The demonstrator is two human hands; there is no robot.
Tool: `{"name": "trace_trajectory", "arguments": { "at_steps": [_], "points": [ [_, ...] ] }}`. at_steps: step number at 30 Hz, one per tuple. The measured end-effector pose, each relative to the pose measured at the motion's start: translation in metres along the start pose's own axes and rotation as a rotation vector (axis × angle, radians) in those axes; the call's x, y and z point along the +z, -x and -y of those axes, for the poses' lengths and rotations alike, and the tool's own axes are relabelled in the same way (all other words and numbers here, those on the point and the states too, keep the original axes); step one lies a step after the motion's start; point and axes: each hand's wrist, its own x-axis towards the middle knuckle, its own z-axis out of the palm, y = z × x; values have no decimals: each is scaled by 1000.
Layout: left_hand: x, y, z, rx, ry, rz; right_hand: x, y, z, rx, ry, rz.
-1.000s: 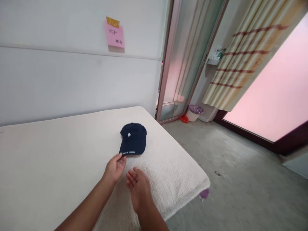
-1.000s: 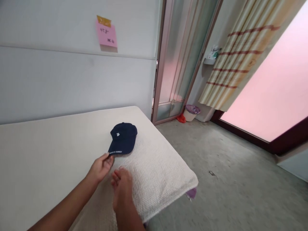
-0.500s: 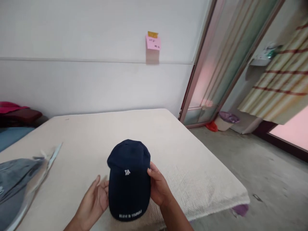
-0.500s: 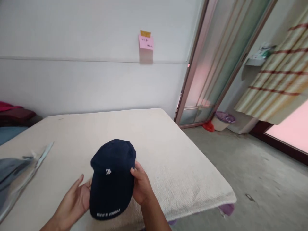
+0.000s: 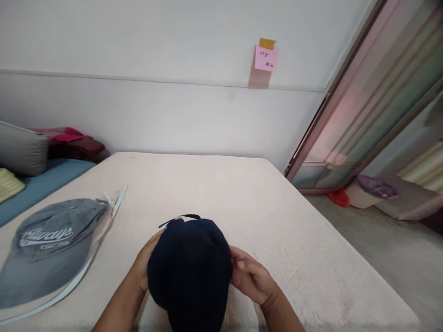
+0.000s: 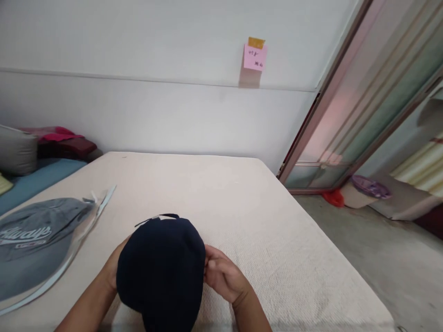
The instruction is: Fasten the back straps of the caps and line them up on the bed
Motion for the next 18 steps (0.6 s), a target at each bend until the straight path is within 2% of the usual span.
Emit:
{"name": "trace_trajectory", "arguments": {
  "at_steps": [2, 7, 11, 14, 16, 18],
  "points": [
    [2, 6, 0, 21, -25, 61, 0, -1, 2, -1, -4, -28],
    [-2, 25, 1, -74, -153, 228, 1, -2, -2, 81, 5, -34],
    [-7, 29, -7, -9, -100, 197, 3, -1, -10, 197, -34, 63],
    [-2, 27, -12, -12, -86, 183, 5, -2, -12, 281, -6, 132],
    [7, 26, -12, -62, -105, 209, 5, -3, -10, 241, -7, 109],
    [14, 26, -10, -114, -150, 248, 5, -5, -4, 140, -23, 21]
  ]
}}
